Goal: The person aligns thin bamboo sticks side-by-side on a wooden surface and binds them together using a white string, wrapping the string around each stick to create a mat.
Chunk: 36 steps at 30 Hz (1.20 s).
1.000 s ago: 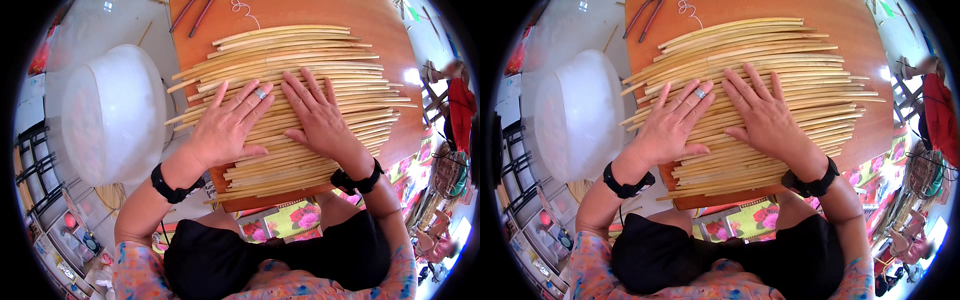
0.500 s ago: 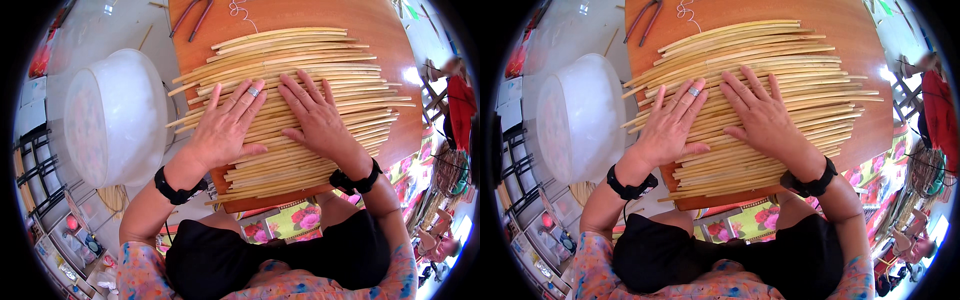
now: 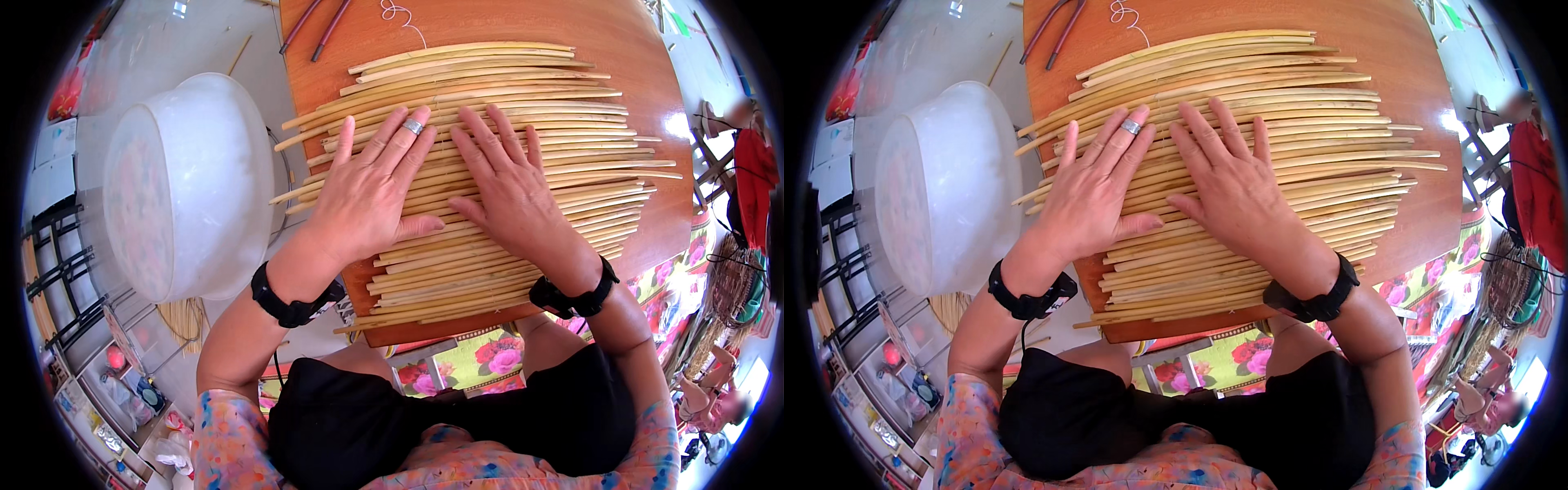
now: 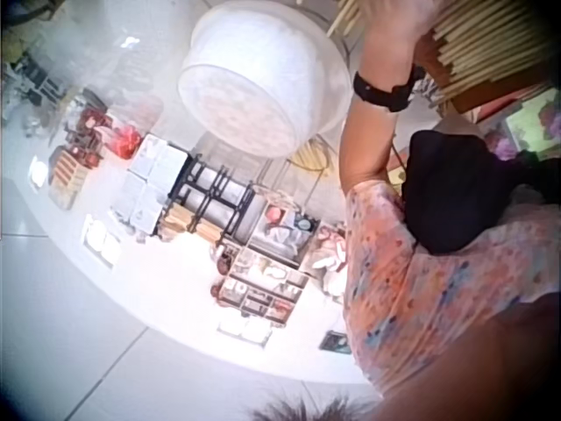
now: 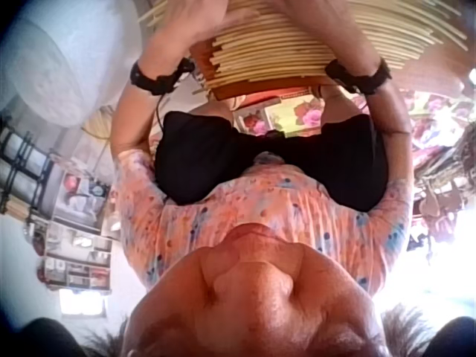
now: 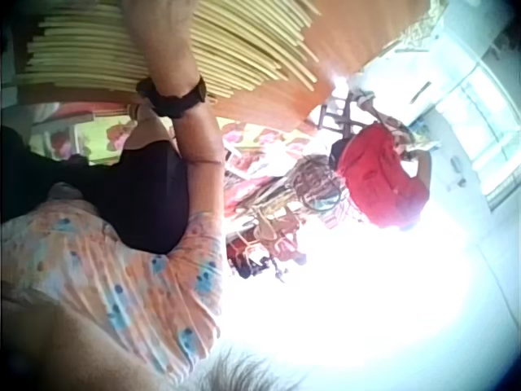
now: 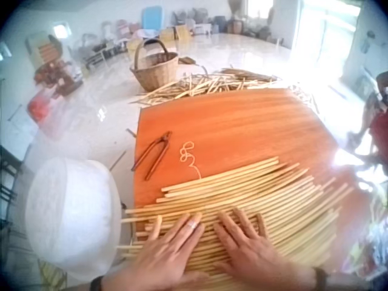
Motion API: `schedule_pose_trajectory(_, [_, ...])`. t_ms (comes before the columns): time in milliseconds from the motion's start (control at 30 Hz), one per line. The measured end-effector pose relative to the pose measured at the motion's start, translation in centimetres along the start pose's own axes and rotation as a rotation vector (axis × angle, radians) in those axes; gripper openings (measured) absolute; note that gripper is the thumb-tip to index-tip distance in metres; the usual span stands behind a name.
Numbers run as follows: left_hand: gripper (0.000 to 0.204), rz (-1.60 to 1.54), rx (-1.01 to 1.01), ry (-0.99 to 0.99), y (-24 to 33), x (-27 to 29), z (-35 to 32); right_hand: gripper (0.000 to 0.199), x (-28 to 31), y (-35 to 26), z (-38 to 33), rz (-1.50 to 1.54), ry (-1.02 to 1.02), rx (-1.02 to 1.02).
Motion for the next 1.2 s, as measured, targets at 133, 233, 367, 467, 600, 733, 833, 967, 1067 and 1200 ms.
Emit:
schedule_pose_trajectory(133, [0.109,-0.018,0.011,0.016,-0.13,-0.34,-0.08,0.083,-0.51,-0.28,0.01,0.028,-0.006,-0.022])
schedule_pose_trajectory(233, [0.108,-0.019,0.025,0.019,-0.11,-0.41,-0.06,0.083,-0.38,-0.39,0.12,0.058,-0.016,-0.031])
schedule_pose_trajectory(367, [0.107,-0.026,0.028,0.021,-0.15,-0.45,0.06,0.082,-0.37,-0.28,0.16,0.040,-0.013,-0.033])
schedule_pose_trajectory(467, [0.106,-0.019,0.019,0.023,-0.10,-0.24,0.03,0.082,-0.43,-0.20,0.17,0.032,-0.001,-0.018])
schedule_pose_trajectory(600, [0.102,-0.008,-0.010,0.038,0.20,0.05,-0.05,0.082,-0.29,0.10,-0.06,0.003,0.001,-0.020])
schedule_pose_trajectory(733, [0.099,-0.009,-0.028,0.013,0.35,0.06,-0.41,0.083,-0.60,0.33,-0.20,-0.002,0.000,-0.016])
schedule_pose_trajectory(833, [0.098,-0.022,-0.041,-0.007,0.35,-0.13,-0.58,0.083,-0.79,0.39,-0.31,-0.010,0.008,-0.014])
schedule_pose_trajectory(967, [0.099,-0.018,-0.042,-0.003,0.24,-0.56,-0.66,0.083,-0.53,0.23,-0.13,-0.037,-0.012,-0.020])
schedule_pose_trajectory(1067, [0.100,-0.013,-0.043,-0.005,0.06,-0.66,-0.67,0.083,-0.71,0.33,-0.13,-0.025,0.000,-0.013])
schedule_pose_trajectory(1200, [0.103,-0.042,-0.039,-0.016,0.22,-0.55,-0.68,0.084,-0.59,0.35,-0.32,-0.030,-0.003,-0.025])
Point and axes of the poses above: each hand's wrist, its own z-axis towards the middle knuckle, its own x-axis out of the back of the hand, y = z × x, the point moved 3 cm from there along z, towards the middle knuckle, and after that the axes turned 5 degrees about -x, right-handed, at the moved point
